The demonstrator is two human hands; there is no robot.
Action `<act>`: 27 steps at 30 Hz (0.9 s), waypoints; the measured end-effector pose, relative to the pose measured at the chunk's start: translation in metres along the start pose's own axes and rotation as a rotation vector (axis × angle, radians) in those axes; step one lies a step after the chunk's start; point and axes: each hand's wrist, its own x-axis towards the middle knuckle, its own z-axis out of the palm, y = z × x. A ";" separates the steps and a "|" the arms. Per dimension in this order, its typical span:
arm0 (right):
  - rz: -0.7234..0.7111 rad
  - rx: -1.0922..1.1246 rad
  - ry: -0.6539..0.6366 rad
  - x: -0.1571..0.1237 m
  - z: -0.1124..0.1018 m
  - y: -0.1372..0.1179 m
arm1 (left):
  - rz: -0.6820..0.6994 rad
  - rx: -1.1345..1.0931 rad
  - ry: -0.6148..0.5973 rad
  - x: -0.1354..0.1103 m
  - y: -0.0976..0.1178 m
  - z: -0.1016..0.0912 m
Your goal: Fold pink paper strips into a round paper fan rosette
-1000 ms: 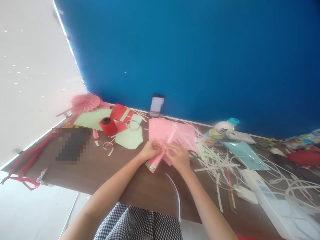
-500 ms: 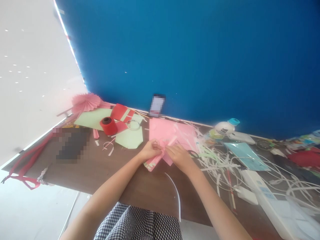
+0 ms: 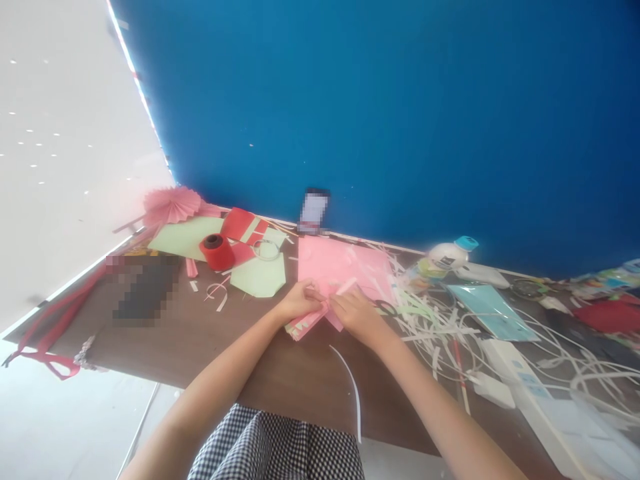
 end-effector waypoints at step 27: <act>0.280 0.240 0.139 -0.003 0.008 -0.006 | 0.000 -0.032 -0.002 0.002 -0.002 0.001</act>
